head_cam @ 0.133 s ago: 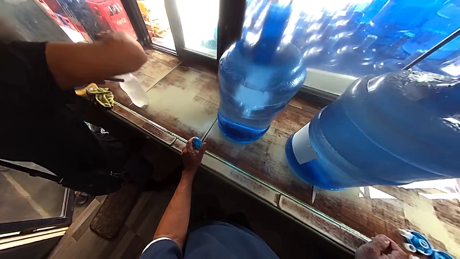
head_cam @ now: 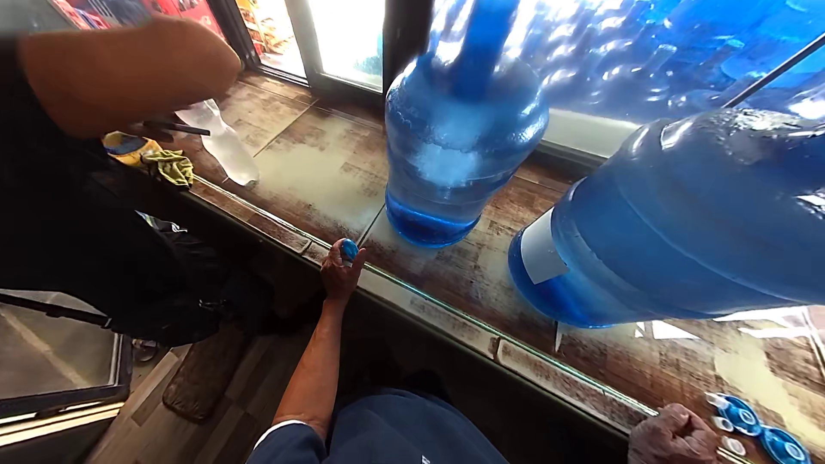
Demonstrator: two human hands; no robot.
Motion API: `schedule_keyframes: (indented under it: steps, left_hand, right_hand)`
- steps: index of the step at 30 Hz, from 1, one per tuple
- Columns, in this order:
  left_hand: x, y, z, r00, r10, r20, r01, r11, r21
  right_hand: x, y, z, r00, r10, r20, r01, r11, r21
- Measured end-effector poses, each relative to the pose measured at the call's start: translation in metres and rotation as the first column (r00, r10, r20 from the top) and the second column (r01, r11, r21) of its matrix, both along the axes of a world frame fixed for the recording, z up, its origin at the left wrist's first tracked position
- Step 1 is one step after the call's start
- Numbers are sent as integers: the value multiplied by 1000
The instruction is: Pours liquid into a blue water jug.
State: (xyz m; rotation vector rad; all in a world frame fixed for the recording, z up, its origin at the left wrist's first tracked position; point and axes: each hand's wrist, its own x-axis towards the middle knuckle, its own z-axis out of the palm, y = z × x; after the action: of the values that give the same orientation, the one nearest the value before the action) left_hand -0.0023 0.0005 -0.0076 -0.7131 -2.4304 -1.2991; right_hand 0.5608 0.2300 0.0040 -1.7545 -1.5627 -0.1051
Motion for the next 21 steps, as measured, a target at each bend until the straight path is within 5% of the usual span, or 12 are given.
schedule_keyframes:
  steps: [21]
  left_hand:
    - [-2, 2, -1, 1000, 3, -12, -4, 1000, -21]
  right_hand:
    - [-10, -4, 12, 999, 18, -36, -18, 1000, -1]
